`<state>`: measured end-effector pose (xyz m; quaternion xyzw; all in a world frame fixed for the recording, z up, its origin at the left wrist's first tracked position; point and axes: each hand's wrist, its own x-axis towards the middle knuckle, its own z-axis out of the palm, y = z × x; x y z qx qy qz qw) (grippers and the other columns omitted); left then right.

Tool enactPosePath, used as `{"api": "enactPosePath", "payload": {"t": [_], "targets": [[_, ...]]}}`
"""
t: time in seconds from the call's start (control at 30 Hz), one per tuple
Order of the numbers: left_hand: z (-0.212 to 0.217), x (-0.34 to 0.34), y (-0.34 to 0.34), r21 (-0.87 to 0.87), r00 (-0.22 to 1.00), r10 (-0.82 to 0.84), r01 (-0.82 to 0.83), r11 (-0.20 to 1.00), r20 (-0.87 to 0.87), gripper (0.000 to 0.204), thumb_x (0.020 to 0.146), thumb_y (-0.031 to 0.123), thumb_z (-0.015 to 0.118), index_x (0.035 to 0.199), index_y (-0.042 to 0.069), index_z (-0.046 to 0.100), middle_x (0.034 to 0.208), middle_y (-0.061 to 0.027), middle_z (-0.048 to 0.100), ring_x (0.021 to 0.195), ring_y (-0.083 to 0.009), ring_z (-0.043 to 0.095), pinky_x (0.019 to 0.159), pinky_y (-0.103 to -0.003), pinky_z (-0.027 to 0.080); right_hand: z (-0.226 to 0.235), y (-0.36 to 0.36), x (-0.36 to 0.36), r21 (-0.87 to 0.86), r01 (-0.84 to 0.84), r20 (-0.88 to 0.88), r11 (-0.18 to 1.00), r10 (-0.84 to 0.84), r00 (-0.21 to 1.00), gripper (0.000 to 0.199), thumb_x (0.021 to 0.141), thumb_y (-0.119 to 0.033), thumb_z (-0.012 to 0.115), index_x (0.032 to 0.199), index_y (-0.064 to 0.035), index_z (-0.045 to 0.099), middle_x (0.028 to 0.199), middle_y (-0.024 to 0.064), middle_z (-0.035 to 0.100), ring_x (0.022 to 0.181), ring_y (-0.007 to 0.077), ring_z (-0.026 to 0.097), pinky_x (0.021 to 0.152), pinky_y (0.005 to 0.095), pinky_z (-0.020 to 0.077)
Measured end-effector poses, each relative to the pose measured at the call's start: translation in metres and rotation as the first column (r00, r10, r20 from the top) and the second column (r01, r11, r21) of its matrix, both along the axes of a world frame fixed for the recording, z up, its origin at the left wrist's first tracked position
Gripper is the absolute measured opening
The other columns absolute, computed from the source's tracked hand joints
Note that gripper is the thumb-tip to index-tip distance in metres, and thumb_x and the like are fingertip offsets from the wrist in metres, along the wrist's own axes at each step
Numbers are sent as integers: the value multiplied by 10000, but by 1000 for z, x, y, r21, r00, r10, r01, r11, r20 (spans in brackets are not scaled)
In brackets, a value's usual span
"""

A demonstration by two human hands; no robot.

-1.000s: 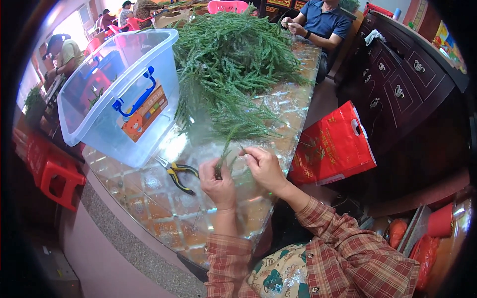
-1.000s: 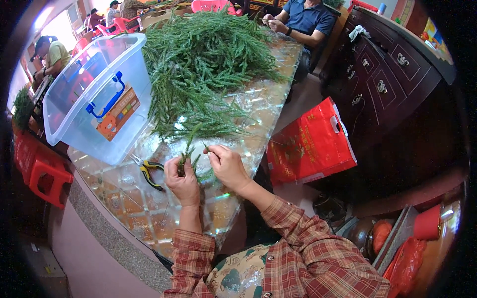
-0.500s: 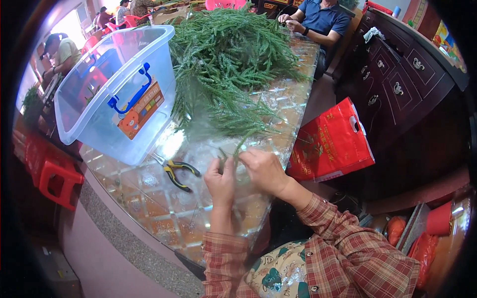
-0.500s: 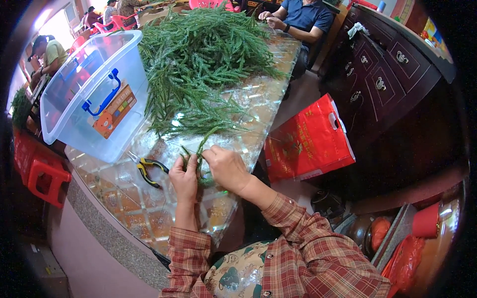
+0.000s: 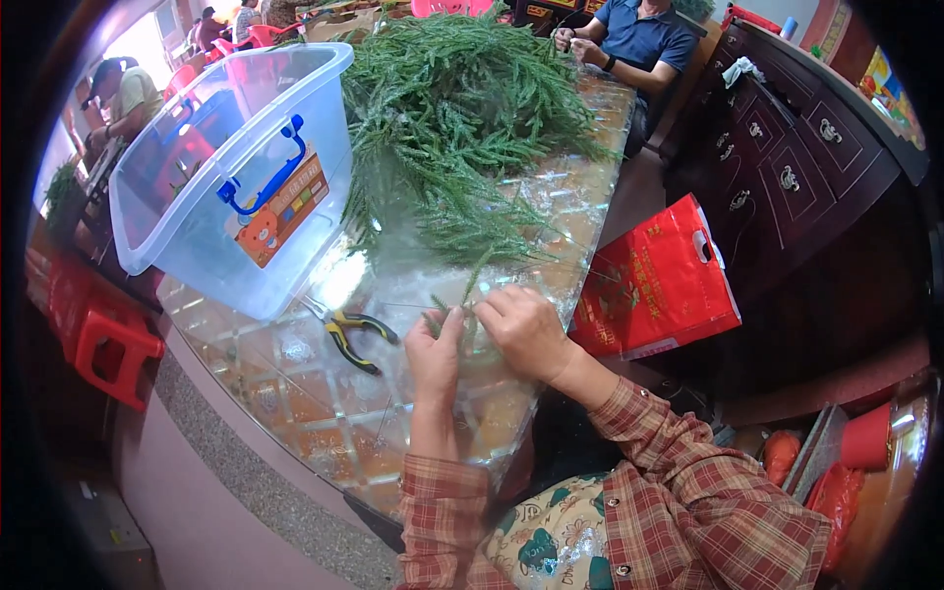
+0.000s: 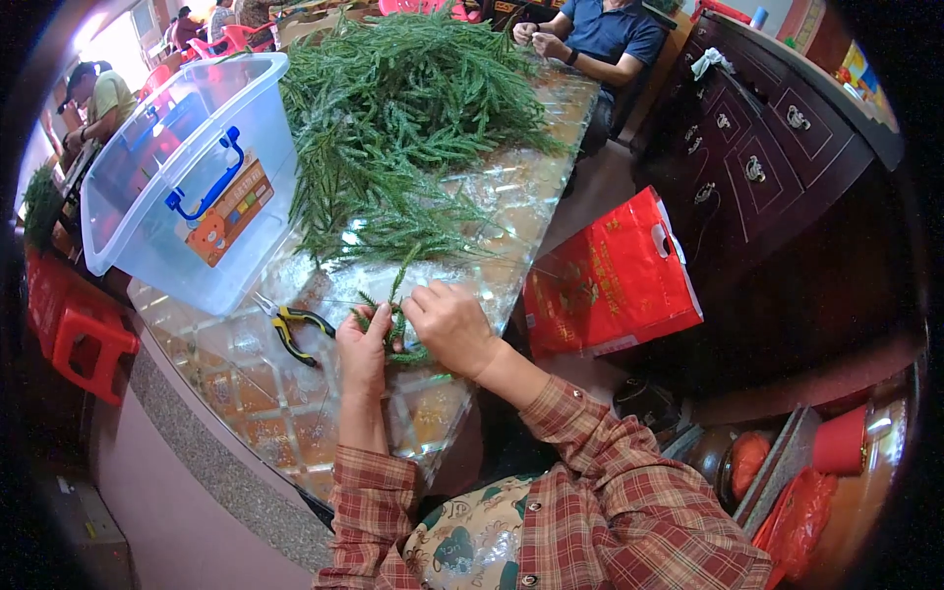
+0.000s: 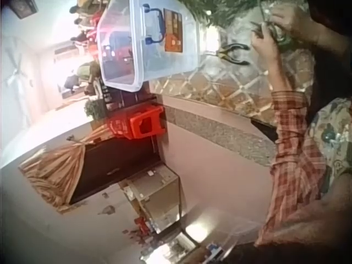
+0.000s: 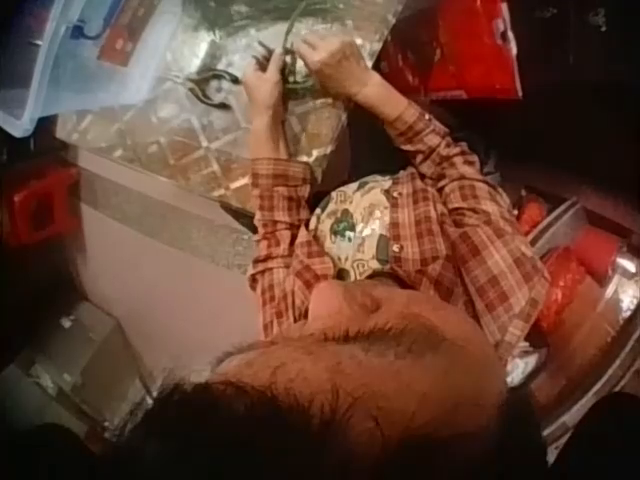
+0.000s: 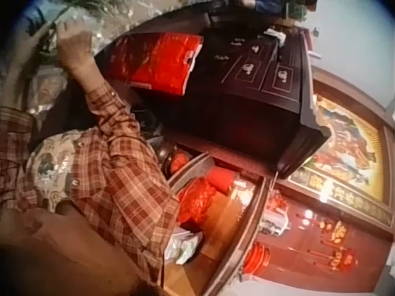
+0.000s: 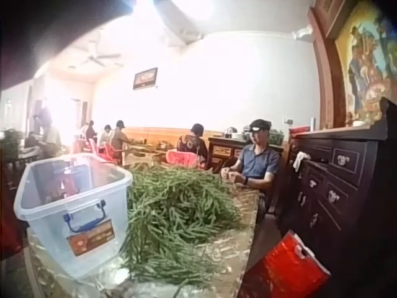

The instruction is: Trimming small sections of evergreen branches and placing them into individual plastic bags.

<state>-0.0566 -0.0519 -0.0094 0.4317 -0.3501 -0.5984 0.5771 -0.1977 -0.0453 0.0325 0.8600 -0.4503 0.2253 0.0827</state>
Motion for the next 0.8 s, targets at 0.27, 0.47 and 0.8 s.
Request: {"api": "enactPosePath", "payload": {"t": [0.27, 0.47, 0.8], "targets": [[-5, -4, -3, -43, 988, 51, -45, 998, 149, 159, 861, 124, 583, 737, 56, 510, 637, 14, 502, 494, -68, 461, 419, -210, 375, 5, -9, 4, -342, -155, 15, 927, 171, 985, 365, 714, -93, 555, 1064, 8, 567, 988, 157, 561, 946, 301, 553, 771, 378, 475], [-1, -2, -2, -141, 952, 50, -8, 990, 303, 122, 840, 109, 593, 806, -8, 602, 740, 15, 583, 661, -55, 487, 581, -219, 410, -2, -8, 2, -186, -159, 131, 970, 184, 974, 290, 695, -40, 571, 977, 10, 529, 907, 133, 566, 869, 290, 567, 736, 377, 490], [20, -1, 10, -112, 961, -242, 227, 967, -134, 100, 866, 161, 590, 843, 75, 543, 668, 27, 510, 514, -55, 453, 418, -188, 333, 5, -10, -28, 521, -730, 850, 441, -340, 401, 177, 786, 78, 514, 936, -8, 478, 828, 57, 596, 764, 112, 615, 624, 252, 488]]}}
